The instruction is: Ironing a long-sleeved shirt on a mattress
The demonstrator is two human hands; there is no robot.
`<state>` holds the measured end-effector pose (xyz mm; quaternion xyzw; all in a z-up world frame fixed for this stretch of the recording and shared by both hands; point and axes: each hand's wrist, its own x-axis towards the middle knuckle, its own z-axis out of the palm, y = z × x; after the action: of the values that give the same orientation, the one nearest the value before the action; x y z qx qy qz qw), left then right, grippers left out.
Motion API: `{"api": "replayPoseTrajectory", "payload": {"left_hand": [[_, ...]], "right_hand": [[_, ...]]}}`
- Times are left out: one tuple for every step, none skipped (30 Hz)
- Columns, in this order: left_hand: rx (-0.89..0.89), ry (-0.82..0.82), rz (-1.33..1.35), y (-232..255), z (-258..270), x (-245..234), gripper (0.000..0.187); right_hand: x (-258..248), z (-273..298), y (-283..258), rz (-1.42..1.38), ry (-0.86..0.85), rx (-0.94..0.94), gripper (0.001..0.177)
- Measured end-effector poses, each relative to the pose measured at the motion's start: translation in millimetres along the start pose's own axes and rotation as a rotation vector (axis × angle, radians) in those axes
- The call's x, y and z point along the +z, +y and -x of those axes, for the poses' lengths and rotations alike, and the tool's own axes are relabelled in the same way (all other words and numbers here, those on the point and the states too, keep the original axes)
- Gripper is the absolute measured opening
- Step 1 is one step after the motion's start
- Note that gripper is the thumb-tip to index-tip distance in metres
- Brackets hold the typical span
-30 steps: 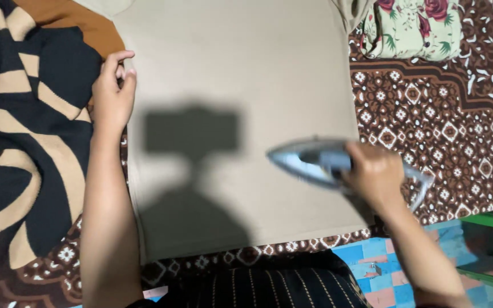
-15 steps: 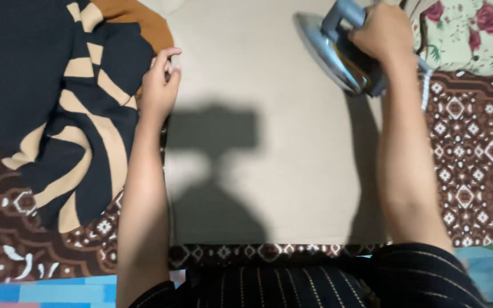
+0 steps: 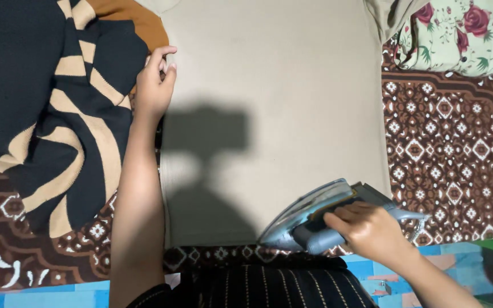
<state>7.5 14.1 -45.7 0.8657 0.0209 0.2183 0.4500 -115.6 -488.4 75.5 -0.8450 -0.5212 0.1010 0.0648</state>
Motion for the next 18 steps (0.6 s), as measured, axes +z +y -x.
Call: {"api": "replayPoseTrajectory", "payload": {"left_hand": [[-0.014, 0.001, 0.004, 2.6, -0.2, -0.3, 0.031], [-0.028, 0.000, 0.005, 4.6, -1.1, -1.9, 0.031], [-0.025, -0.001, 0.004, 2.1, -1.2, -0.6, 0.031], [-0.028, 0.006, -0.005, -0.2, -1.3, 0.2, 0.032], [-0.030, 0.012, -0.015, -2.5, -1.2, 0.9, 0.034], [-0.028, 0.015, -0.020, -0.6, -0.4, 0.9, 0.034], [-0.047, 0.014, -0.002, 1.2, 0.4, 0.6, 0.033], [-0.064, 0.015, 0.014, 2.6, 0.0, -0.9, 0.033], [-0.062, 0.020, 0.007, -0.7, -1.2, 0.2, 0.033], [-0.086, 0.017, -0.017, -4.1, -1.6, 0.9, 0.033], [-0.112, 0.015, -0.041, -7.4, -1.8, 1.8, 0.034], [-0.111, 0.020, -0.047, -11.8, -3.1, 2.6, 0.034], [-0.106, 0.020, -0.050, -16.0, -4.2, 3.9, 0.033], [-0.104, 0.012, -0.051, -19.4, -2.2, 6.0, 0.032], [-0.107, 0.009, -0.057, -9.7, 3.7, 3.9, 0.032], [-0.164, 0.005, -0.086, -0.1, 2.8, 0.0, 0.032], [-0.220, 0.002, -0.115, 9.9, 1.6, -4.1, 0.032], [-0.210, 0.008, -0.124, 6.7, 0.0, -3.1, 0.032]], "right_hand": [[0.5, -4.8, 3.4, 0.133, 0.089, -0.023, 0.022], [1.7, -10.7, 6.2, 0.264, 0.181, -0.045, 0.036], [0.2, -25.5, 16.2, 0.264, 0.183, -0.043, 0.036], [-1.3, -40.3, 26.1, 0.352, 0.250, 0.018, 0.027], [-2.9, -55.2, 35.8, 0.439, 0.317, 0.080, 0.024], [-9.3, -75.4, 50.1, 0.438, 0.323, 0.077, 0.024], [-16.0, -96.1, 64.0, 0.445, 0.335, 0.131, 0.020], [-23.3, -118.5, 78.6, 0.452, 0.350, 0.182, 0.037], [-21.8, -142.1, 105.0, 0.450, 0.357, 0.177, 0.037], [-20.4, -166.4, 131.1, 0.544, 0.408, 0.219, 0.037], [-19.1, -190.8, 156.9, 0.637, 0.460, 0.261, 0.037], [-20.3, -218.0, 189.1, 0.635, 0.466, 0.255, 0.037], [-21.6, -245.0, 221.2, 0.732, 0.527, 0.306, 0.032], [-20.1, -268.2, 251.1, 0.824, 0.582, 0.363, 0.028], [-15.5, -286.9, 276.3, 0.817, 0.582, 0.363, 0.028], [-16.2, -310.5, 303.5, 0.806, 0.612, 0.447, 0.023], [-18.1, -334.3, 330.5, 0.793, 0.641, 0.531, 0.020], [-25.5, -335.2, 323.6, 0.790, 0.656, 0.531, 0.020]]}}
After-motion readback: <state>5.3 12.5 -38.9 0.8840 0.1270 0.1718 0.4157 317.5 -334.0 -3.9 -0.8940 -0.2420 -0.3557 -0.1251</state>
